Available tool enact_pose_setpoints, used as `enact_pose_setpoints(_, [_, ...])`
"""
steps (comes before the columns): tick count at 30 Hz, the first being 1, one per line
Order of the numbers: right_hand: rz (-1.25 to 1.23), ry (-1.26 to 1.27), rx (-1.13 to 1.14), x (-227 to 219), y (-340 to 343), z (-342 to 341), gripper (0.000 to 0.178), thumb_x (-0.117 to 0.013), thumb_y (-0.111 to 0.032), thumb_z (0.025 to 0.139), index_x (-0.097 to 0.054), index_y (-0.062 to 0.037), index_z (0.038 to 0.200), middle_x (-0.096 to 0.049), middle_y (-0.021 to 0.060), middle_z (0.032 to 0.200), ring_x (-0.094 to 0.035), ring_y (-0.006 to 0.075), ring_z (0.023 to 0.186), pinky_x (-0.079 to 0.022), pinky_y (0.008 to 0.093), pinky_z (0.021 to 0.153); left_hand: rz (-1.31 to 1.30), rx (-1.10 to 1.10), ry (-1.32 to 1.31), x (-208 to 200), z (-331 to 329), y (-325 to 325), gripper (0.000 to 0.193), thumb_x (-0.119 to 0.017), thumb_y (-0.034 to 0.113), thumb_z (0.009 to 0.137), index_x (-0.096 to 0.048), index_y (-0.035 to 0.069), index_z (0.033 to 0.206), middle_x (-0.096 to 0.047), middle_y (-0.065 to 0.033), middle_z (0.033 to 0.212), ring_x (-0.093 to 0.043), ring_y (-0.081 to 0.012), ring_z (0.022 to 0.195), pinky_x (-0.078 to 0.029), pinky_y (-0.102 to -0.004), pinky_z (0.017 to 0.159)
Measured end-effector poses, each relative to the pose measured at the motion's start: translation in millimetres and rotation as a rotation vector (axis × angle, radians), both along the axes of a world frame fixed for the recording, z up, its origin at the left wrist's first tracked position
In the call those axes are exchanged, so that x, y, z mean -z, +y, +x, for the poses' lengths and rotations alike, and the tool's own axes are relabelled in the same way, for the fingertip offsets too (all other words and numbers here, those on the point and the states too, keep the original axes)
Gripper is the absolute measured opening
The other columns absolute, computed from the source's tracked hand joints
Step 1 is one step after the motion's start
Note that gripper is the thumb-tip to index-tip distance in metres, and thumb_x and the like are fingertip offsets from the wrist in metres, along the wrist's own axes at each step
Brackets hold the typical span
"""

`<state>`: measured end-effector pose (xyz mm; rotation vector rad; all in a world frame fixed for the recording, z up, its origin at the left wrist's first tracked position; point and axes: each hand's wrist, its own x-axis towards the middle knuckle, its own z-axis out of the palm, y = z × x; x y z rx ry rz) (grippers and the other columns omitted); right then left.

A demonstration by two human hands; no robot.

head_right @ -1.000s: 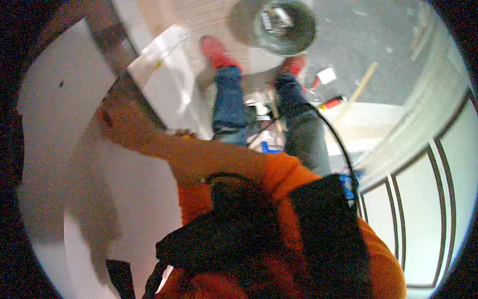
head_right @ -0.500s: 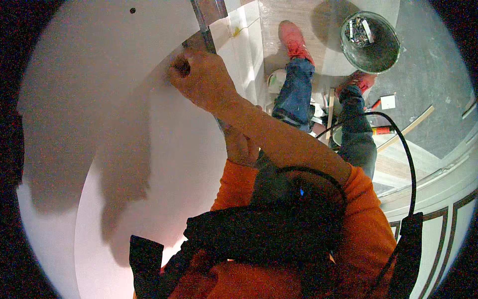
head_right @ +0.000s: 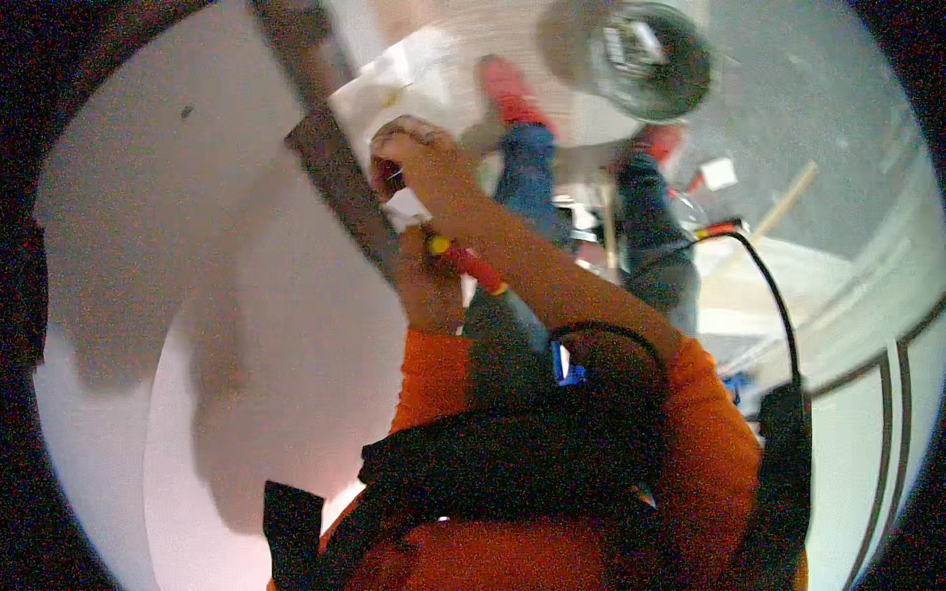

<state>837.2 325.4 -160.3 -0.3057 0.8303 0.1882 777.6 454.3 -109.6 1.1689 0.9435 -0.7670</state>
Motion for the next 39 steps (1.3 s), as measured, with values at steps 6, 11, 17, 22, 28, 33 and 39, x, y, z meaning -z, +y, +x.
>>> enact_pose_setpoints(6, [-0.288, 0.333, 0.104, 75.5, -62.9, -82.7, 0.011, -0.062, -0.013, 0.086, -0.058, -0.0041, 0.092, -0.061, 0.0078, 0.076, -0.061, 0.0178, 0.064, -0.052, 0.0315, 0.060, -0.087, -0.031, 0.193, 35.3, -29.2, -40.9, 0.029, -0.053, 0.038, 0.098, -0.055, 0.009, 0.103, -0.058, -0.0024, 0.082, -0.055, -0.0146, 0.075, -0.047, -0.0304, 0.068])
enact_pose_setpoints(11, [-0.621, 0.648, 0.073, 178.2, -127.6, -175.7, 0.020, -0.061, -0.005, 0.082, -0.059, 0.0005, 0.102, -0.064, 0.0086, 0.087, -0.063, 0.0165, 0.071, -0.053, 0.0288, 0.064, -0.166, 0.075, 0.393, 91.8, -84.6, -78.5, 0.033, -0.050, 0.041, 0.099, -0.056, 0.009, 0.101, -0.057, -0.0027, 0.081, -0.054, -0.0161, 0.070, -0.047, -0.0306, 0.066])
enact_pose_setpoints(17, [-1.083, 0.598, -0.249, 277.7, -184.5, -216.2, 0.018, -0.066, -0.013, 0.080, -0.065, -0.0034, 0.095, -0.069, 0.0117, 0.087, -0.067, 0.0218, 0.078, -0.053, 0.0338, 0.075, -0.169, 0.288, 0.363, 146.0, -115.4, -117.2, 0.031, -0.052, 0.039, 0.098, -0.058, 0.009, 0.102, -0.059, -0.0027, 0.081, -0.056, -0.0155, 0.071, -0.047, -0.0309, 0.067])
enact_pose_setpoints(22, [-1.285, 0.553, -0.445, 323.3, -183.6, -210.1, 0.025, -0.065, -0.015, 0.080, -0.066, -0.0040, 0.102, -0.070, 0.0110, 0.088, -0.067, 0.0211, 0.077, -0.052, 0.0318, 0.072, -0.170, 0.373, 0.327, 169.0, -102.1, -128.2, 0.033, -0.054, 0.039, 0.097, -0.057, 0.007, 0.102, -0.060, -0.0020, 0.083, -0.056, -0.0151, 0.072, -0.047, -0.0294, 0.068])
enact_pose_setpoints(28, [-1.368, 0.554, -0.600, 356.0, -190.5, -207.4, 0.026, -0.066, -0.021, 0.078, -0.068, -0.0088, 0.101, -0.070, 0.0145, 0.096, -0.067, 0.0308, 0.091, -0.052, 0.0357, 0.083, -0.140, 0.291, 0.323, 178.5, -89.2, -127.5, 0.030, -0.053, 0.036, 0.098, -0.057, 0.007, 0.102, -0.059, -0.0018, 0.083, -0.056, -0.0152, 0.071, -0.047, -0.0298, 0.068])
enact_pose_setpoints(33, [-1.400, 0.465, -0.739, 364.9, -193.9, -207.5, 0.024, -0.065, -0.021, 0.078, -0.070, -0.0118, 0.100, -0.069, 0.0142, 0.097, -0.066, 0.0317, 0.092, -0.052, 0.0370, 0.084, -0.154, 0.276, 0.331, 178.9, -83.3, -131.7, 0.030, -0.054, 0.035, 0.097, -0.058, 0.006, 0.102, -0.059, -0.0023, 0.083, -0.057, -0.0159, 0.072, -0.047, -0.0302, 0.069])
enact_pose_setpoints(39, [-1.422, 0.373, -0.784, 365.4, -205.6, -202.0, 0.022, -0.065, -0.021, 0.079, -0.070, -0.0122, 0.098, -0.069, 0.0130, 0.096, -0.066, 0.0325, 0.091, -0.051, 0.0386, 0.084, -0.143, 0.245, 0.339, 180.5, -86.3, -136.9, 0.031, -0.055, 0.033, 0.097, -0.059, 0.003, 0.103, -0.059, -0.0044, 0.084, -0.056, -0.0148, 0.072, -0.046, -0.0290, 0.068])
